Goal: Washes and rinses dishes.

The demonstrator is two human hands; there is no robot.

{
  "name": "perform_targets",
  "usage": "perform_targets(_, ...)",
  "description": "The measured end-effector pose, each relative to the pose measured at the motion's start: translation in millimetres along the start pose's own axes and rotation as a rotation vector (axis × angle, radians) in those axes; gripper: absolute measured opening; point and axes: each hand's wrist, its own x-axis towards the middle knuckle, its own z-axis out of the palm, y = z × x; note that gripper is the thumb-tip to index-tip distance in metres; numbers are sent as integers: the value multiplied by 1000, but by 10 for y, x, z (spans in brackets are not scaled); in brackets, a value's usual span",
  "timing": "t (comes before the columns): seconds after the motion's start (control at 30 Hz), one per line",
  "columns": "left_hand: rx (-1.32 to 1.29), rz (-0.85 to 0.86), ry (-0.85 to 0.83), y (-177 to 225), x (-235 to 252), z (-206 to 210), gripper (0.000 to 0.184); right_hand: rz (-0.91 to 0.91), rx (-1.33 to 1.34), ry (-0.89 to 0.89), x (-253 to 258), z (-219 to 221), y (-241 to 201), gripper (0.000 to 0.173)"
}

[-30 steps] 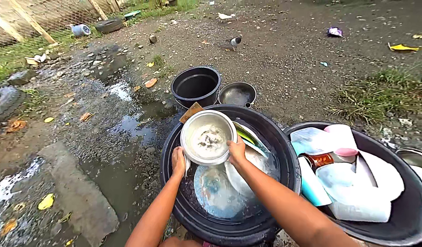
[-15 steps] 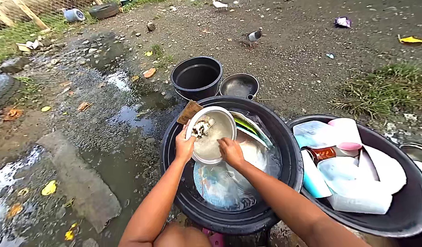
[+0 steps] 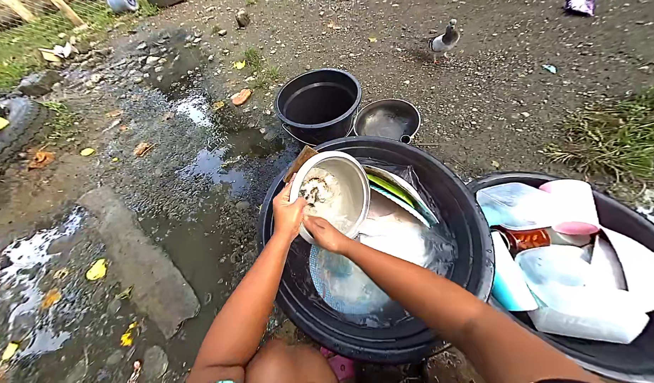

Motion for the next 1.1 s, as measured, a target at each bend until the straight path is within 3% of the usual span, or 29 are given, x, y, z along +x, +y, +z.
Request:
perform_targets(0.1, 38, -57, -16, -14, 24, -89, 49, 67, -674, -312, -25, -396, 292, 48)
perform_targets(0.17, 45, -98, 0, -45, 27, -76, 45, 153, -916, -312, 57, -634, 323, 43)
perform_targets(0.23, 44, -107, -1, -40, 51, -48, 46, 237, -1035, -188, 186, -748, 311, 47)
perform_targets(0.33, 15, -96, -7, -56, 110, -1, 49, 350, -932, -59, 254, -532, 278, 43)
perform_targets(0.43, -27, -111, 1, -126, 174, 10, 42, 452, -300, 118, 243, -161, 133, 30)
perform_targets(0.5, -88, -120, 36, -143, 178, 25, 25, 247, 418, 507, 303, 121, -54, 32)
perform_targets(0.53, -121, -139, 70, -114, 179, 39, 32, 54, 698, 675, 364, 219, -192, 36)
perform_targets(0.57, -146, -180, 100, -51, 173, 57, 49, -168, 770, 733, 428, 270, -270, 42)
perform_targets(0.63, -189, -253, 88, 32, 133, 73, 75, -466, 390, 691, 580, 266, -214, 52)
perform_targets(0.7, -121, -196, 97, -14, 108, 122, 68, -490, -119, 641, 719, 117, -79, 53)
perform_targets(0.77, -51, -84, 64, -107, 91, 140, 44, -388, -418, 553, 773, -167, -43, 49)
perform_targets(0.9, -49, -148, 83, -51, 38, 122, 57, 25, -551, 509, 759, -846, 104, 46)
perform_targets(0.97, -82, -245, 135, 91, 36, 53, 59, 202, -607, 382, 581, -1025, 120, 52)
perform_targets(1.03, -127, -360, 171, 160, 50, -46, 63, 361, -522, 315, 313, -1092, -33, 55)
perform_targets(1.1, -206, -462, 203, 110, 90, -177, 63, 462, -278, 351, 71, -1152, -246, 46)
